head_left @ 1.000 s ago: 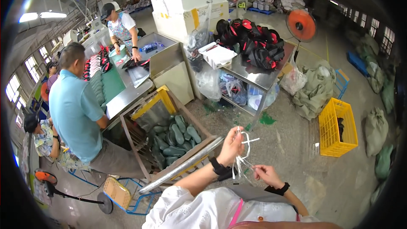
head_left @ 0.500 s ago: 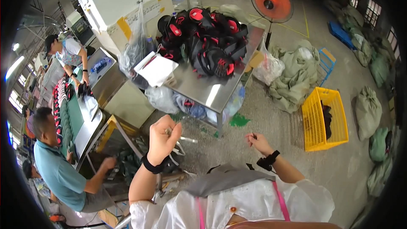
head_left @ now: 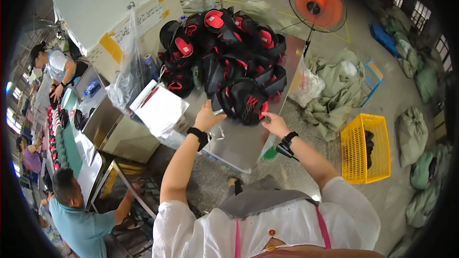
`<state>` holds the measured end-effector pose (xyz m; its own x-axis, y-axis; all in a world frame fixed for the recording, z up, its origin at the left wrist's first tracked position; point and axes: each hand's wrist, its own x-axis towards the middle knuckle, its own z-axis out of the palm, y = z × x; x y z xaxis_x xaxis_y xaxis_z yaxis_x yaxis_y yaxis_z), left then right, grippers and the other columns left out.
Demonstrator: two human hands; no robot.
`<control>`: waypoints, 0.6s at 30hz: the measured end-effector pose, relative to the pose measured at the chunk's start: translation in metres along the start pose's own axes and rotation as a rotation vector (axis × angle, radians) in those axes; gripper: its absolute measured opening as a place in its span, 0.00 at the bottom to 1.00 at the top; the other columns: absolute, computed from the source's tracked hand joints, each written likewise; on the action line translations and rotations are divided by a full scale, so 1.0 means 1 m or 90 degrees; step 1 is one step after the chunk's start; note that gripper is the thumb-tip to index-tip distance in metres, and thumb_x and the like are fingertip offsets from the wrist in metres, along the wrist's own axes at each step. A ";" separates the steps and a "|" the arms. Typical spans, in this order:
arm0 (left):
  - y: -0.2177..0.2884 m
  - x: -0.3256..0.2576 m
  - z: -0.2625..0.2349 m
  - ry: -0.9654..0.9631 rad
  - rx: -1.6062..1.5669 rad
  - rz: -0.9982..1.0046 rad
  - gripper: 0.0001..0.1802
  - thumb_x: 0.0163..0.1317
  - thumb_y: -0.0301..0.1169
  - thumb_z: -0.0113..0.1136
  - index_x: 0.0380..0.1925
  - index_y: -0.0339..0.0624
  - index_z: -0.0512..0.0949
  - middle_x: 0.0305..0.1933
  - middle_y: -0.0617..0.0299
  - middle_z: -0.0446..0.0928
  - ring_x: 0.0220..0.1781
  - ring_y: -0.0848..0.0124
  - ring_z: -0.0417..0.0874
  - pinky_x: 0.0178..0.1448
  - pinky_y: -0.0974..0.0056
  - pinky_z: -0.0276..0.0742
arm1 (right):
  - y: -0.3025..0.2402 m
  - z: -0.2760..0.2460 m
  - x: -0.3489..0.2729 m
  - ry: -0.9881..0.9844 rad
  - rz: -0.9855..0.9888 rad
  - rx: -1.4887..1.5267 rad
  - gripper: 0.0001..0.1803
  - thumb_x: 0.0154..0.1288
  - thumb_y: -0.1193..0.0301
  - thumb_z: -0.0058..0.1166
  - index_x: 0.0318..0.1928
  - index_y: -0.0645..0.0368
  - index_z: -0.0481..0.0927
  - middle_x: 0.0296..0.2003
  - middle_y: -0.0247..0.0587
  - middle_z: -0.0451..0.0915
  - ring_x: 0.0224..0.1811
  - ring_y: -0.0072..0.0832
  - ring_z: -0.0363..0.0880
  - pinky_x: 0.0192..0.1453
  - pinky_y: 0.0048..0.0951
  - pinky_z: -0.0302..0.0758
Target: The recorder is organizing and bundling shoe uppers at a factory workstation.
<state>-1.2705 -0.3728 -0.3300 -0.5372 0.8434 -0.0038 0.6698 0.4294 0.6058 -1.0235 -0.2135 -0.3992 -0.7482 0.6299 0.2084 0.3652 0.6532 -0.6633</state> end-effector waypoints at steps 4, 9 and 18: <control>0.017 0.067 0.024 0.103 0.050 0.038 0.46 0.43 0.48 0.64 0.57 0.31 0.58 0.57 0.41 0.64 0.54 0.51 0.71 0.55 0.56 0.68 | 0.014 -0.017 0.058 -0.027 0.161 0.013 0.23 0.50 0.64 0.58 0.48 0.56 0.74 0.43 0.45 0.76 0.46 0.40 0.74 0.49 0.35 0.70; 0.021 0.104 0.030 0.004 0.223 -0.107 0.33 0.45 0.56 0.56 0.41 0.37 0.73 0.42 0.49 0.76 0.42 0.53 0.78 0.45 0.53 0.74 | 0.024 0.003 0.099 -0.048 0.003 -0.150 0.41 0.43 0.58 0.64 0.57 0.59 0.62 0.47 0.44 0.72 0.47 0.44 0.71 0.48 0.38 0.72; 0.009 0.035 0.038 0.069 0.148 -0.249 0.20 0.48 0.45 0.52 0.28 0.36 0.75 0.32 0.43 0.76 0.37 0.47 0.77 0.41 0.51 0.72 | 0.070 0.004 0.098 -0.330 0.133 -0.014 0.49 0.31 0.43 0.66 0.49 0.67 0.68 0.45 0.63 0.68 0.46 0.52 0.72 0.48 0.42 0.71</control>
<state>-1.2640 -0.3269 -0.3550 -0.8145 0.5705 -0.1058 0.4967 0.7798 0.3810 -1.0739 -0.1079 -0.4279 -0.8312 0.4609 -0.3109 0.5422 0.5487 -0.6363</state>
